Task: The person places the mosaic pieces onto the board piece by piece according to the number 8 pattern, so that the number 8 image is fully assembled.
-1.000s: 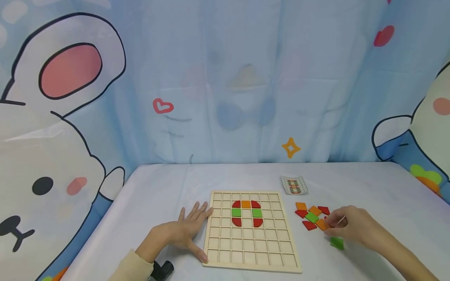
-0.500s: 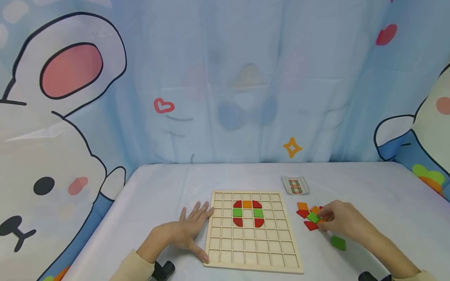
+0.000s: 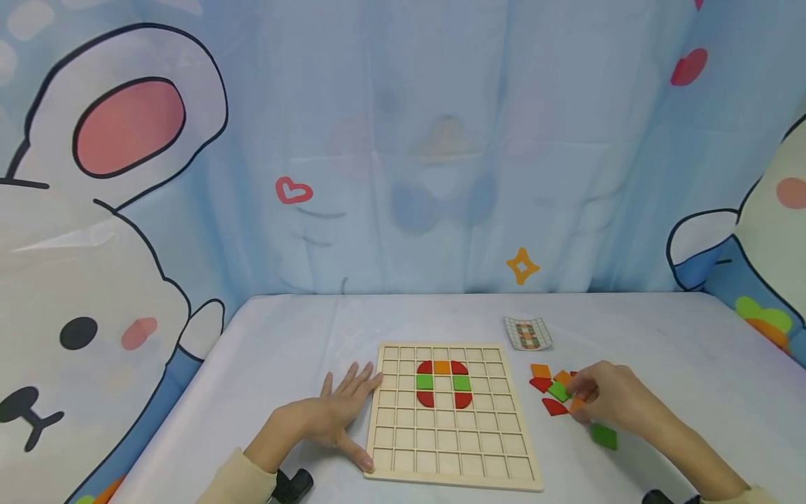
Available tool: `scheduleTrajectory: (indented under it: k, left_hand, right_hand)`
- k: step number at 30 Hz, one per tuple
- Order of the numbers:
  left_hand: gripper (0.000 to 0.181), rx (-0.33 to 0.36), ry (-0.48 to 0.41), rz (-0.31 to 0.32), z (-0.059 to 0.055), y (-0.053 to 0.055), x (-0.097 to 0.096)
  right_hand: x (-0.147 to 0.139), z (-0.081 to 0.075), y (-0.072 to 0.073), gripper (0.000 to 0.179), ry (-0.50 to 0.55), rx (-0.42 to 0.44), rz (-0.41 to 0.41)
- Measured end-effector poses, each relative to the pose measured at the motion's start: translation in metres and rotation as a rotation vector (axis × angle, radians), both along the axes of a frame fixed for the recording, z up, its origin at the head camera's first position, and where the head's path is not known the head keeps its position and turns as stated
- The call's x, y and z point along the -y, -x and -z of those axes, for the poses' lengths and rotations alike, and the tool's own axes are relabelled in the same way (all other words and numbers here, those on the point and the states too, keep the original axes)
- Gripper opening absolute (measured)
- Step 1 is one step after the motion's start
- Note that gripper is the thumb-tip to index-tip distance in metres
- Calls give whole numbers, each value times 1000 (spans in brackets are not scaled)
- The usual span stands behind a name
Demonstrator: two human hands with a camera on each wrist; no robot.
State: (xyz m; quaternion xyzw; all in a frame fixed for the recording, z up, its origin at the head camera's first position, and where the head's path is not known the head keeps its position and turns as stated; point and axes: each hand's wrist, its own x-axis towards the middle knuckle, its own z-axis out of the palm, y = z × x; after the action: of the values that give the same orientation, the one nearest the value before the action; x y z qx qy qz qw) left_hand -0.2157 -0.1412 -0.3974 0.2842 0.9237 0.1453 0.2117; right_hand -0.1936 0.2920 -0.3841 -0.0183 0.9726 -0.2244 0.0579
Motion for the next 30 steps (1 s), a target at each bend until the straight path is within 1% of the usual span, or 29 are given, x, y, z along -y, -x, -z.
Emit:
scheduleTrajectory:
  k: [5,9,13,17,19,21,25,28,30]
  left_hand:
    - [133,-2,4,0,0,-1,1]
    - [132,-4,6,-2,0,-2,1]
    - [132,-1,2,-2,2,-1,2]
    - [132,2,0,-2,3,-2,3]
    - [132,2,2,-2,2,-2,4]
    - [132,1,6,-3,1,-2,4]
    - [132,2,6,3,1,0,4]
    - [132,3,0,11,1,1,3]
    - [131,3,0,14,1,1,2]
  right_hand:
    - [-2,3,-3,20,7,-39,-23]
    - [-3,3,-5,21,10,-61,-24]
    - [-2,2,-9,23,22,-71,-33]
    - [5,-3,-11,21,24,-85,-59]
    - [11,-7,-11,19,37,-110,-93]
    - [18,-11,-10,18,65,-139,-146]
    - [35,-20,-7,19,141,-163,-234]
    - [51,-24,-3,20,184,-179,-285]
    - [63,-25,1,20,215,-193,-336]
